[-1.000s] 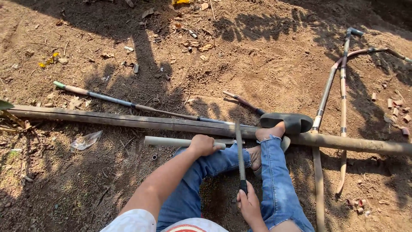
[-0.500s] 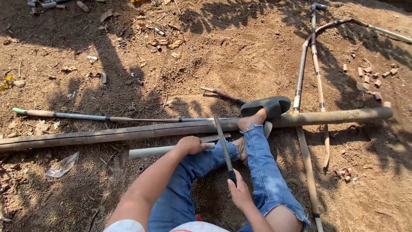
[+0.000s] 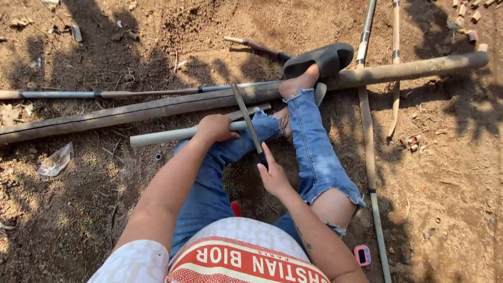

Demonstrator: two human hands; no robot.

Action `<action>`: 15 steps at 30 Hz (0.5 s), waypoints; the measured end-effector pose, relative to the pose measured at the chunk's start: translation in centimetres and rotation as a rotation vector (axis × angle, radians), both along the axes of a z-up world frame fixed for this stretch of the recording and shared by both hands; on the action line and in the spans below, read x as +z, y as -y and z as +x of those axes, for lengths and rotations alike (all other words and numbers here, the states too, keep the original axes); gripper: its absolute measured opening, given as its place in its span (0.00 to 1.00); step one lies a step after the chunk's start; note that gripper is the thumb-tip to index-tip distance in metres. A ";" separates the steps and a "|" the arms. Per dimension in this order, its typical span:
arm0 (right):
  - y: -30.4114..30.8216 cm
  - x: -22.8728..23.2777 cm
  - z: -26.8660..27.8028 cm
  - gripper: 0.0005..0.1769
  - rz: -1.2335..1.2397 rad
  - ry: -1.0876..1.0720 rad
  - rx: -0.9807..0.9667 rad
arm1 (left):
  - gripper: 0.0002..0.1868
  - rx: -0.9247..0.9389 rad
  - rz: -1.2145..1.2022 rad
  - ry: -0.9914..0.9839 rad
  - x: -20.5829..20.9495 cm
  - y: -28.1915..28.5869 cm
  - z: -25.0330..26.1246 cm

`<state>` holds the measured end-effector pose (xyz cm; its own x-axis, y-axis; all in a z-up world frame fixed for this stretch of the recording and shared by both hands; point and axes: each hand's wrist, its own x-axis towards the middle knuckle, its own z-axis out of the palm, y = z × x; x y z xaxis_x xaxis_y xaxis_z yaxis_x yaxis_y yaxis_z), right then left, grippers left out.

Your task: Sawing a PVC pipe using a bare hacksaw blade while sitting on the ground.

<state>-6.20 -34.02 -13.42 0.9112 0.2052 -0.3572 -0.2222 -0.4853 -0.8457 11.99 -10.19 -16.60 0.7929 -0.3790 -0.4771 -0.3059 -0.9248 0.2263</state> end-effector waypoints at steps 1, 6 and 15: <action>0.2 -0.5 0.0 0.38 0.004 -0.024 -0.003 | 0.37 -0.003 0.004 -0.024 -0.1 0.1 -0.2; 0.3 -1.4 -1.0 0.38 -0.049 0.000 0.004 | 0.29 0.043 0.012 0.103 -0.9 0.2 -0.5; -0.5 -0.5 -2.4 0.39 -0.093 -0.083 0.050 | 0.30 0.089 0.012 0.035 0.4 0.1 0.0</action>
<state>-8.55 -33.56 -13.91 0.8672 0.2119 -0.4506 -0.2632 -0.5730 -0.7761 12.03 -10.26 -16.22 0.8394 -0.3004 -0.4530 -0.2295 -0.9514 0.2055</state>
